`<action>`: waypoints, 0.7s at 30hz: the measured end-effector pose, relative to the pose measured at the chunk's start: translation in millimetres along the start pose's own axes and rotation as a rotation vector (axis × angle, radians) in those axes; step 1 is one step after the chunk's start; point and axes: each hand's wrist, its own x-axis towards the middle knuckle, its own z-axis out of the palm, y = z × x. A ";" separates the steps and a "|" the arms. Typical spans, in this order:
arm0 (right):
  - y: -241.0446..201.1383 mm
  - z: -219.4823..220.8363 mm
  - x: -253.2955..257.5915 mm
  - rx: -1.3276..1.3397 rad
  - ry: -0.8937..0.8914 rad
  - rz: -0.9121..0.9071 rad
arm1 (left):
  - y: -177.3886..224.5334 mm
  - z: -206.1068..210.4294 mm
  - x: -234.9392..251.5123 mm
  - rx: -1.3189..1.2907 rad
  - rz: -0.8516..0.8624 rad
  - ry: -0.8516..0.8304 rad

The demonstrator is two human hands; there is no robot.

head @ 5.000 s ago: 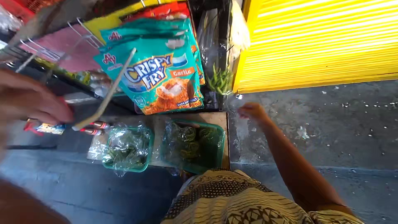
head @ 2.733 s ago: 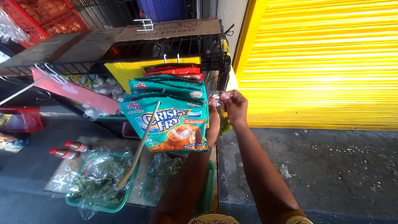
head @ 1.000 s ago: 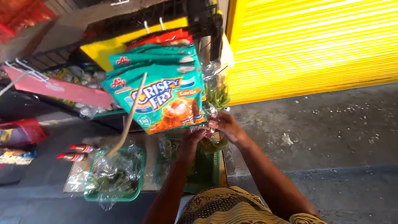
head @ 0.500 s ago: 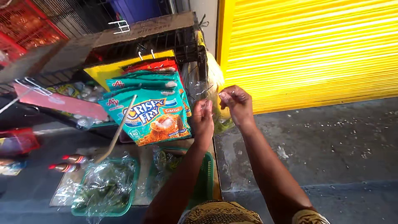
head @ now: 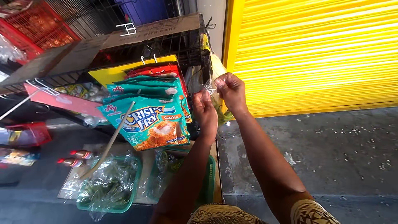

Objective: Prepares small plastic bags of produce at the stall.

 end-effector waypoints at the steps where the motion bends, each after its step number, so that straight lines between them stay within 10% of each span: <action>1: 3.7 0.3 0.1 0.013 -0.003 -0.009 | -0.8 -0.4 1.7 -0.005 -0.019 -0.002; 12: 46.1 0.6 -9.9 -0.169 0.027 -0.043 | -10.8 -19.4 7.0 -0.181 -0.152 0.008; 21: 9.0 -23.3 -64.0 -0.160 0.243 -0.116 | -40.6 -56.1 0.8 0.471 -0.017 0.089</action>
